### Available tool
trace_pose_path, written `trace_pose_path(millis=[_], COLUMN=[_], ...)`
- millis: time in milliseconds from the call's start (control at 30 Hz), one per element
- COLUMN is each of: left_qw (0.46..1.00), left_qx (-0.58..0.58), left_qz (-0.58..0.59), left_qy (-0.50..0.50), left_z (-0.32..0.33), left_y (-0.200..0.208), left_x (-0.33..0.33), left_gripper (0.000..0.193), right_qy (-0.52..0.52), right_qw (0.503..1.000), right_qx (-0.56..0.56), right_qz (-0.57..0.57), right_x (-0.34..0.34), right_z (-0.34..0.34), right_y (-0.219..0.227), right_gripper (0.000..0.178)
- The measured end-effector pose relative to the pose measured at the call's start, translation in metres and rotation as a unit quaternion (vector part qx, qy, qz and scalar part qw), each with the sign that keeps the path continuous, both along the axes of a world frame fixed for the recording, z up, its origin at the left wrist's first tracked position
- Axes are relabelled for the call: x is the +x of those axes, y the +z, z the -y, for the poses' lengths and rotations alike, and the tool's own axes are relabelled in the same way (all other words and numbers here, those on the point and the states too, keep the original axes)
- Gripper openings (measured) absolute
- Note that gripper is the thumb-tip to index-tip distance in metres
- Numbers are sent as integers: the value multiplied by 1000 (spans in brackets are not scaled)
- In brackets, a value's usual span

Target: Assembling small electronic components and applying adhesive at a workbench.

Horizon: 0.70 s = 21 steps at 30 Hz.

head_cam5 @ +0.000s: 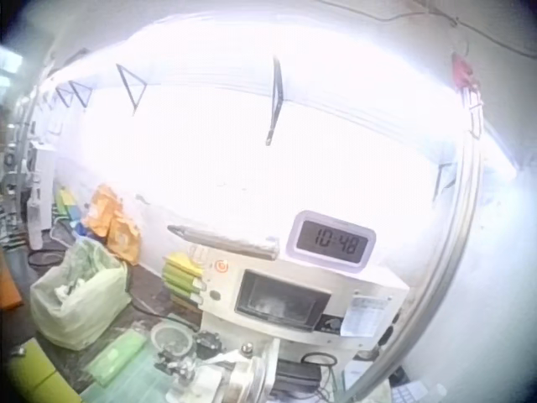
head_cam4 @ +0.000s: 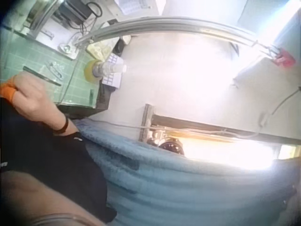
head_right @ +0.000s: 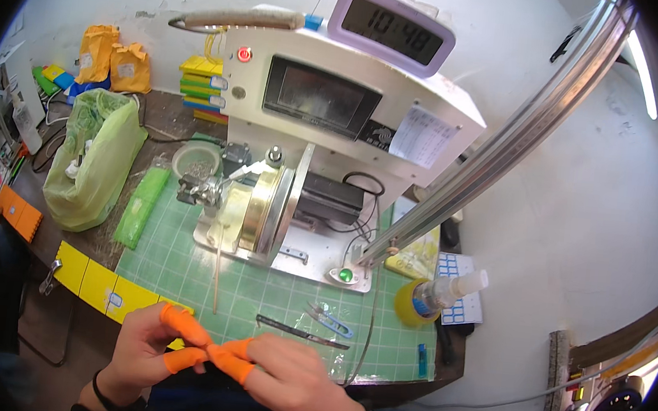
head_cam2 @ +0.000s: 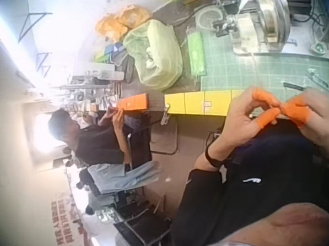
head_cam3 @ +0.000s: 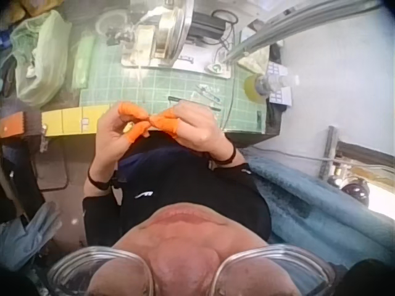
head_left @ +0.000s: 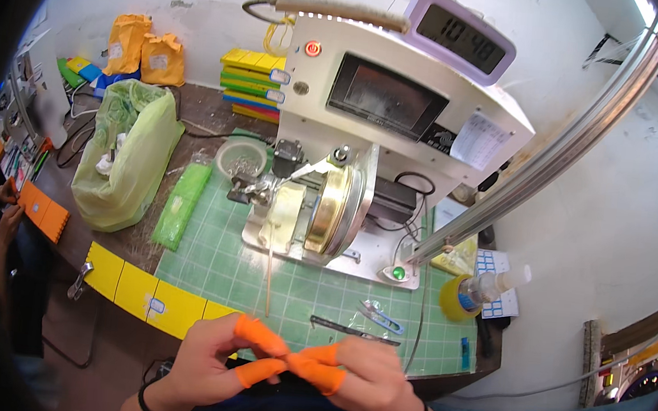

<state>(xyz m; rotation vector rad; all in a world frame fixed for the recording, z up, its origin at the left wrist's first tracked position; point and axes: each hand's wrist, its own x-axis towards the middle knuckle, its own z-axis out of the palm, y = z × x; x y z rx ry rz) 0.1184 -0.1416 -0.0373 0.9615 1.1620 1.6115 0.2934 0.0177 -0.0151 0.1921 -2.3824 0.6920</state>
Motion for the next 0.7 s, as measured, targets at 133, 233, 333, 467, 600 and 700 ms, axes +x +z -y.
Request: trace_pose_path(millis=[133,233,333,467,600,700], left_qw=[990,978,960,960,902,772], left_qx=[-20,-44,-78,-52,-87,11], left_qz=[133,172,210,246,82,-191], left_qy=[47,114,165,127,415,606], left_z=[34,55,80,98,170,323], left_y=[-23,-36,-54,-64,-75,-69], left_x=[-10,-15,-15,-32,-86,-141], left_gripper=[18,16,14,22,13,26], right_qy=[17,33,66,29,-6,-31], right_qw=[1000,997,993,994,976,965], right_qx=[-7,-17,6,-24,-77,-4], right_qz=[18,63,97,106,203,260], right_x=[-25,-46,-69,-91,-116,-129], right_z=[26,43,53,76,92,92], right_y=[-12,-16,-31,-35,-41,-45], right_gripper=[29,23,13,23,65,79])
